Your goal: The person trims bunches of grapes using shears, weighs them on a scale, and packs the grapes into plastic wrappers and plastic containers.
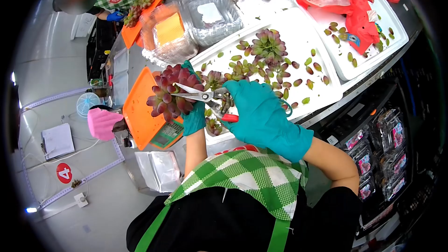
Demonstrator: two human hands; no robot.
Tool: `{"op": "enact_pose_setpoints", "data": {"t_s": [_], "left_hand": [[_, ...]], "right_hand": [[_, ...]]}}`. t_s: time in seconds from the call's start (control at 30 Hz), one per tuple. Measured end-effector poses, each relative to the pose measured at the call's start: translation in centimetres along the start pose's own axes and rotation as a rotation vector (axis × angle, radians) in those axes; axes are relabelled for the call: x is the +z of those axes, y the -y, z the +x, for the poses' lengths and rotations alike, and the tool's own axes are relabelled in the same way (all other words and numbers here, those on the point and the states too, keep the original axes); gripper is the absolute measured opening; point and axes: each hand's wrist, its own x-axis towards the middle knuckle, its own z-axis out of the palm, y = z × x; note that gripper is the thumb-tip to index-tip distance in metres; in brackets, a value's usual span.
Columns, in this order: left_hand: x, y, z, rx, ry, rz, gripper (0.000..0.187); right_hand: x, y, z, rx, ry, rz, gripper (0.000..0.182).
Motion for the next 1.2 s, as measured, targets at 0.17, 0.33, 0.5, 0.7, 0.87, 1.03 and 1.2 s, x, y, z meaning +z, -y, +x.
{"op": "enact_pose_setpoints", "data": {"t_s": [0.17, 0.33, 0.5, 0.7, 0.87, 1.03, 1.2], "left_hand": [[0.6, 0.1, 0.7, -0.054, 0.161, 0.006, 0.041], [5.6, 1.6, 1.3, 0.120, -0.325, -0.223, 0.037], [7.5, 1.9, 1.1, 0.077, -0.332, -0.383, 0.042], [7.2, 2.1, 1.1, 0.040, -0.342, -0.487, 0.044], [6.7, 2.4, 0.8, -0.018, -0.352, -0.424, 0.043], [5.4, 3.4, -0.6, 0.104, -0.204, 1.324, 0.042], [10.2, 4.8, 0.2, -0.165, -0.422, 0.091, 0.052]], "right_hand": [[-0.8, 0.1, 0.5, 0.144, 0.159, 0.114, 0.048], [-2.8, -0.9, 0.2, 0.358, 0.052, 0.235, 0.052], [-1.6, -8.5, -1.3, 0.506, -0.050, -0.267, 0.063], [0.9, -13.3, -3.1, 0.419, -0.110, -0.752, 0.075], [1.4, -7.1, 0.4, 0.048, -0.171, 0.145, 0.083], [2.8, -1.7, 4.8, -0.174, -0.147, 0.560, 0.093], [4.9, -2.7, 6.3, -0.113, -0.025, 1.093, 0.094]]}}
